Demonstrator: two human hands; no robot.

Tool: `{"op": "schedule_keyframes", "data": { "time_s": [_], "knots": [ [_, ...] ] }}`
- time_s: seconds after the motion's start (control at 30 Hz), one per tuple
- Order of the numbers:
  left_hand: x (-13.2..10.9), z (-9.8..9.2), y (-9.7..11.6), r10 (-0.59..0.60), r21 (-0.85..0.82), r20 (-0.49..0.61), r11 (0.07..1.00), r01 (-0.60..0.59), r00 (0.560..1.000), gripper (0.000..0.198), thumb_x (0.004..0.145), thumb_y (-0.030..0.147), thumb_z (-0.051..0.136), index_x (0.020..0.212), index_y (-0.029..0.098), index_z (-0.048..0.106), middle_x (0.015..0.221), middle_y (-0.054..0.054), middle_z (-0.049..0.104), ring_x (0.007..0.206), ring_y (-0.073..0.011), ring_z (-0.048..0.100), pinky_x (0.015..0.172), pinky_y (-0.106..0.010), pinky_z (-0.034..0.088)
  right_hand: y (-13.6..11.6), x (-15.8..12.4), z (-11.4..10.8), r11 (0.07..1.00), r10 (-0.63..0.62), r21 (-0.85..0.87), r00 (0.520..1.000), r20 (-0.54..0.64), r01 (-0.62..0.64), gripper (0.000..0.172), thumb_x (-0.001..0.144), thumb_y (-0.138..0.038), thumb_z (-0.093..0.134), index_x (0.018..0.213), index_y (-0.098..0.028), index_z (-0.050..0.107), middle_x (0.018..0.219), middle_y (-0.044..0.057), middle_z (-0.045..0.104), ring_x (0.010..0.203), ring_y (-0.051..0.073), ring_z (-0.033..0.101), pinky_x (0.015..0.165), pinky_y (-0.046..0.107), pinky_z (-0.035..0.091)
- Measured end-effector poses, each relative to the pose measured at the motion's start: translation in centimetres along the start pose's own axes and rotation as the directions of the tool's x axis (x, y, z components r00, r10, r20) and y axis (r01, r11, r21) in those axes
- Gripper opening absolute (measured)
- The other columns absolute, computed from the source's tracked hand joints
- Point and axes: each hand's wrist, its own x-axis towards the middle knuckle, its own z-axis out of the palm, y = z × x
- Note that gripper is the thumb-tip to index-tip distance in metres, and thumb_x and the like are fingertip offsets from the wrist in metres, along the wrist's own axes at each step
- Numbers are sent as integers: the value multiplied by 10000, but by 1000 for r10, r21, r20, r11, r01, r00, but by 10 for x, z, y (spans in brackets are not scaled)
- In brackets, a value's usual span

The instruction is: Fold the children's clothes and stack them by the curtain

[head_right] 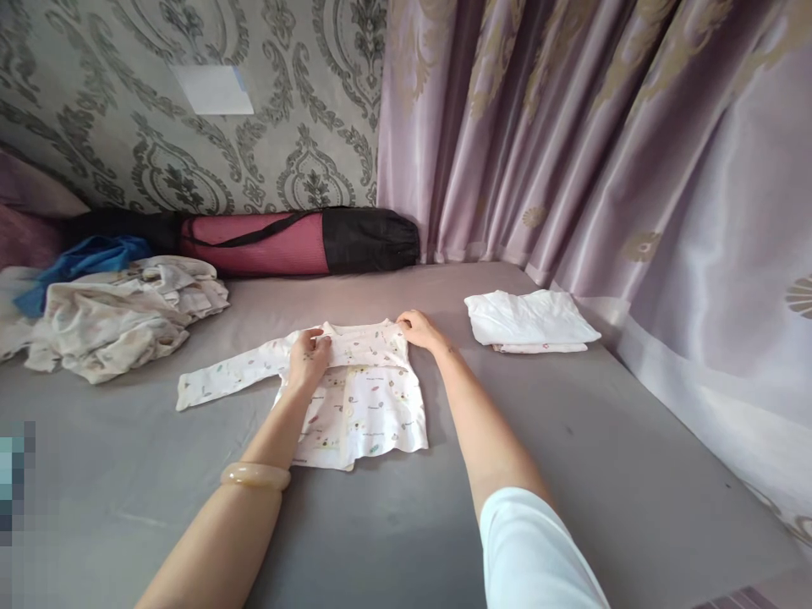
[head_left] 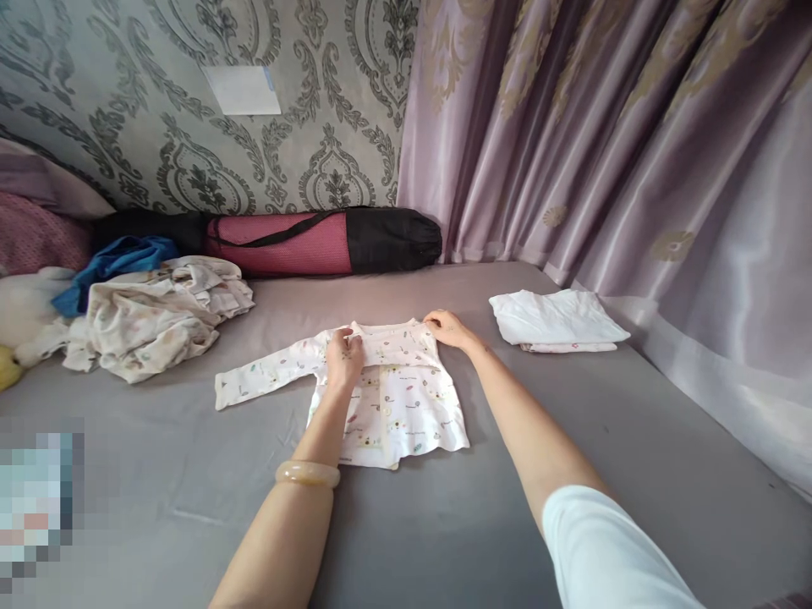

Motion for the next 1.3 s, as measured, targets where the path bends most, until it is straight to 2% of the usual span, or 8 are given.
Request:
{"op": "schedule_keyframes", "data": {
  "time_s": [0.17, 0.3, 0.4, 0.47, 0.6, 0.9, 1.13, 1.3],
  "knots": [
    [3, 0, -1, 7, 35, -25, 999, -6, 1000, 388, 819, 324, 544, 1156, 135, 580, 800, -48, 648, 709, -192, 617, 718, -310, 480, -10, -15, -1, 995, -6, -96, 996, -94, -4, 189, 890, -209, 521, 984, -161, 677, 1074, 76, 581, 856, 138, 585, 842, 255, 457],
    [5, 1, -1, 8, -17, -2, 1000, -8, 1000, 398, 822, 320, 533, 1172, 134, 572, 877, -76, 678, 742, -193, 634, 710, -308, 493, -41, -30, 5, 948, -8, -315, 982, -186, -52, 316, 912, -113, 411, 1120, -133, 648, 1150, 141, 588, 1066, 216, 550, 953, 316, 415],
    [4, 0, 1, 65, -25, 23, 998, -64, 998, 381, 837, 271, 490, 1179, 128, 578, 890, -84, 684, 783, -198, 637, 748, -321, 498, -68, -45, 23, 929, -98, -367, 988, -117, 49, 421, 957, -147, 310, 1299, -100, 553, 1318, 164, 550, 1227, 228, 485, 1056, 331, 343],
    [3, -2, 2, 107, 9, 33, 994, -107, 994, 382, 847, 242, 465, 1193, 132, 584, 875, -79, 683, 797, -205, 637, 788, -341, 495, -78, -55, 37, 926, -92, -370, 995, -26, 76, 501, 991, -288, 299, 1409, -48, 435, 1480, 187, 411, 1369, 259, 358, 1128, 371, 262],
    [2, -5, -1, 251, 130, 44, 958, -254, 967, 383, 851, 192, 442, 1185, 149, 624, 918, -94, 673, 885, -227, 630, 867, -365, 471, -77, -65, 55, 913, 18, -407, 999, 34, -2, 689, 997, -459, 221, 1488, 22, 272, 1581, 203, 201, 1470, 292, 148, 1187, 413, 107],
    [5, -2, -21, 473, 287, 72, 833, -472, 878, 376, 862, 133, 355, 1042, 154, 684, 971, -101, 601, 865, -198, 586, 846, -332, 472, -76, -62, 60, 879, 143, -450, 987, -68, -159, 682, 983, -426, 202, 1498, 20, 249, 1590, 194, 165, 1477, 276, 118, 1186, 406, 88],
    [-3, 1, -20, 481, 433, 95, 768, -471, 872, 354, 892, 128, 328, 1062, 137, 638, 954, -122, 545, 868, -226, 534, 823, -367, 458, -79, -62, 60, 863, 176, -474, 983, -44, -175, 668, 966, -379, 231, 1503, 17, 237, 1596, 182, 153, 1479, 272, 114, 1190, 399, 72],
    [-12, 0, -4, 375, 631, 56, 705, -324, 925, 310, 913, 162, 338, 1001, 101, 629, 1036, -199, 533, 994, -319, 504, 873, -450, 411, -80, -60, 58, 866, 214, -460, 977, -13, -196, 684, 963, -394, 220, 1510, 16, 206, 1601, 174, 129, 1482, 262, 96, 1191, 399, 70]
  ]
}}
